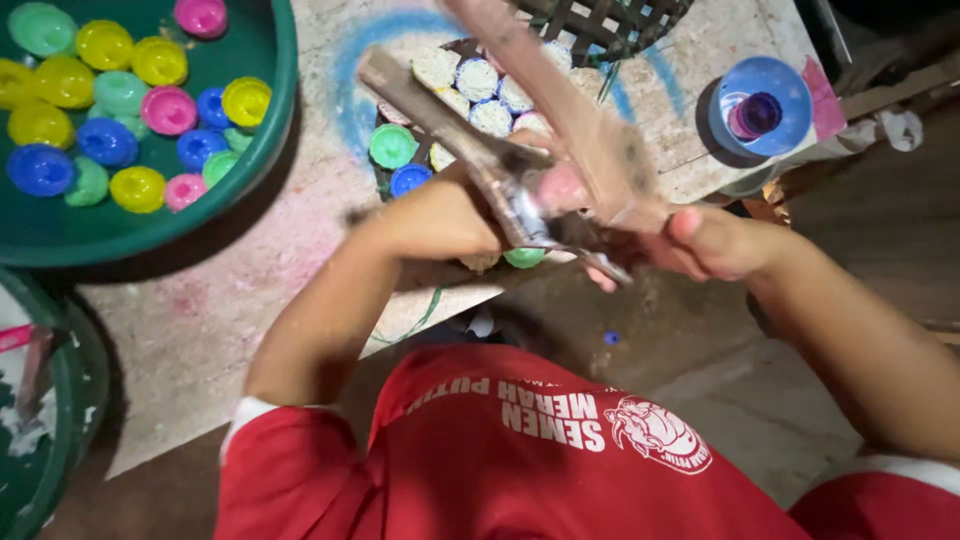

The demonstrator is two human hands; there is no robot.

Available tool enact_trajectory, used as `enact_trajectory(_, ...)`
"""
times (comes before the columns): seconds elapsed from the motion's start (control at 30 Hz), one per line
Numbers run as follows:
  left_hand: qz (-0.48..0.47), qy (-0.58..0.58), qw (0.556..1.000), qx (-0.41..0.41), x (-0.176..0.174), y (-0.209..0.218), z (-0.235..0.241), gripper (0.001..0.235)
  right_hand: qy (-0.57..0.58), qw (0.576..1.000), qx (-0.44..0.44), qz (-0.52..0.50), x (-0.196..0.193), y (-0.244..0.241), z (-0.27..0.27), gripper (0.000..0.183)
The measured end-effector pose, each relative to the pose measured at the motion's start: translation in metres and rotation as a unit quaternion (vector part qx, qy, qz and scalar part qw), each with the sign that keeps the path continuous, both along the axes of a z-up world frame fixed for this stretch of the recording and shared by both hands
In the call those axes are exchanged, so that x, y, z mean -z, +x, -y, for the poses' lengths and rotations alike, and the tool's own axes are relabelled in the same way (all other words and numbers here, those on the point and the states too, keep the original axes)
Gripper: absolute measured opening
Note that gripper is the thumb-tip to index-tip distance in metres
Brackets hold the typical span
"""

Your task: The person scoops white paste from a green basin using a pink spatula and fills small colorful plastic molds arranged in a woven tray. They use a wooden tool to press and smooth the paste into each mold, repeating the process across multiple units.

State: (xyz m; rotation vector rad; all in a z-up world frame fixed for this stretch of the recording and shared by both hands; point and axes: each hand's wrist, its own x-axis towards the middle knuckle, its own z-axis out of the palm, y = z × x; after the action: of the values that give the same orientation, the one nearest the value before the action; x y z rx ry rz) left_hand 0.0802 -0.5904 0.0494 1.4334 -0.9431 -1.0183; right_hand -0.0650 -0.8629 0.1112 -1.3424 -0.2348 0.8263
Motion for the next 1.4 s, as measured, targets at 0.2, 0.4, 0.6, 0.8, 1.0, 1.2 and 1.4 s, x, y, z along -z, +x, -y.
enact_trajectory(0.2,-0.429,-0.514,0.742,0.04,0.032,0.026,0.042,0.087,-0.021,0.985,0.056,-0.163,0.03,-0.024,0.016,0.093)
enact_trajectory(0.4,-0.498,-0.532,0.685,-0.001,0.1,0.045,0.099,0.031,-0.205,0.961,0.102,-0.157,0.041,-0.018,0.04,0.078)
enact_trajectory(0.6,-0.558,-0.551,0.621,0.003,0.147,0.072,0.129,0.023,-0.293,0.931,0.175,-0.133,0.075,-0.01,0.041,0.078)
enact_trajectory(0.8,-0.578,-0.561,0.591,0.038,0.173,0.083,0.142,0.021,-0.36,0.896,0.223,-0.135,0.092,-0.004,0.019,0.079)
enact_trajectory(1.0,-0.56,-0.549,0.62,0.036,0.185,0.094,0.129,0.022,-0.375,0.894,0.22,-0.11,0.104,0.002,-0.003,0.079)
enact_trajectory(1.2,-0.578,-0.55,0.602,0.035,0.183,0.077,0.132,0.023,-0.362,0.894,0.214,-0.157,0.089,0.001,-0.001,0.084)
enact_trajectory(1.4,-0.568,-0.549,0.611,0.047,0.172,0.087,0.143,0.023,-0.42,0.874,0.221,-0.109,0.086,0.002,0.004,0.081)
